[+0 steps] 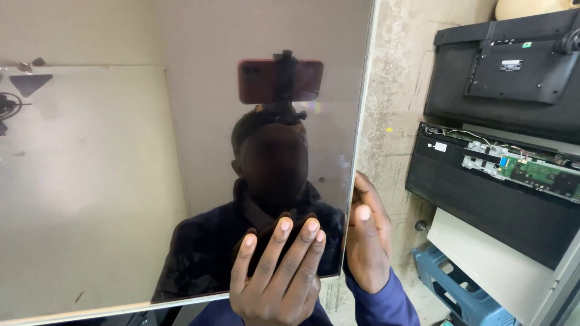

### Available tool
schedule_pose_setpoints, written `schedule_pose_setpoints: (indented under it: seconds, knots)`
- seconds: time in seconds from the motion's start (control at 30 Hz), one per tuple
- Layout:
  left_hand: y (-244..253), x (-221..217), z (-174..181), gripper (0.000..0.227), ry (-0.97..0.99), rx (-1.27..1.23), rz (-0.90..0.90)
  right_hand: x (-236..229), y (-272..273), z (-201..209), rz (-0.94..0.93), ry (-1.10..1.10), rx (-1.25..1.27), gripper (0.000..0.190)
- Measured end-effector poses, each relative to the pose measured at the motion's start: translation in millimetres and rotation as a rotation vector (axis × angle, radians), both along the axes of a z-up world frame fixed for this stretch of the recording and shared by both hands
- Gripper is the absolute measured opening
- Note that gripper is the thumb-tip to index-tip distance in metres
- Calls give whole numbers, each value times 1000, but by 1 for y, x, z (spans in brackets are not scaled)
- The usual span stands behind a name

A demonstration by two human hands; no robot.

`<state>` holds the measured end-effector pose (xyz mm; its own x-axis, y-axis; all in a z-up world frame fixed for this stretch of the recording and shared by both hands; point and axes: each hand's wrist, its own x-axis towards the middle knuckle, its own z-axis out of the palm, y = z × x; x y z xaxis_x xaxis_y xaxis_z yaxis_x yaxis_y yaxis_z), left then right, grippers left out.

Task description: The person peels an adhesive strip from the edge of a large dark screen panel by hand. They then lift the panel from a workbench and reposition it.

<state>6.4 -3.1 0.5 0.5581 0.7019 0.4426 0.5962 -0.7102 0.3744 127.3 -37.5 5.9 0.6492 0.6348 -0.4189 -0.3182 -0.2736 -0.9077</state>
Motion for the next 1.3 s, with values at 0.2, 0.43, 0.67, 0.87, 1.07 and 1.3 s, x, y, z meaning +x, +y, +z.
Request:
schedule_pose_setpoints:
  seconds: [0.2,0.43,0.67,0.87,1.07,1.3]
  knots:
    - [-1,-1,-1,40,-5,-15,1,-3,-14,-13,51,-45,133,63]
    - [-4,1,-1,41,-9,0,-1,-1,-11,-16,-54,-94,80,51]
    - [-6,0,-1,41,-1,-15,-20,8,-19,13,83,-632,-167,22]
    - [-3,-3,2,40,0,-37,-25,6,-5,39,323,-1034,-225,3]
    - [-1,-6,1,37,-12,-58,-10,2,6,51,442,-1190,-335,8]
    - [7,-4,5,25,-21,-51,28,4,13,51,632,-1376,-561,19]
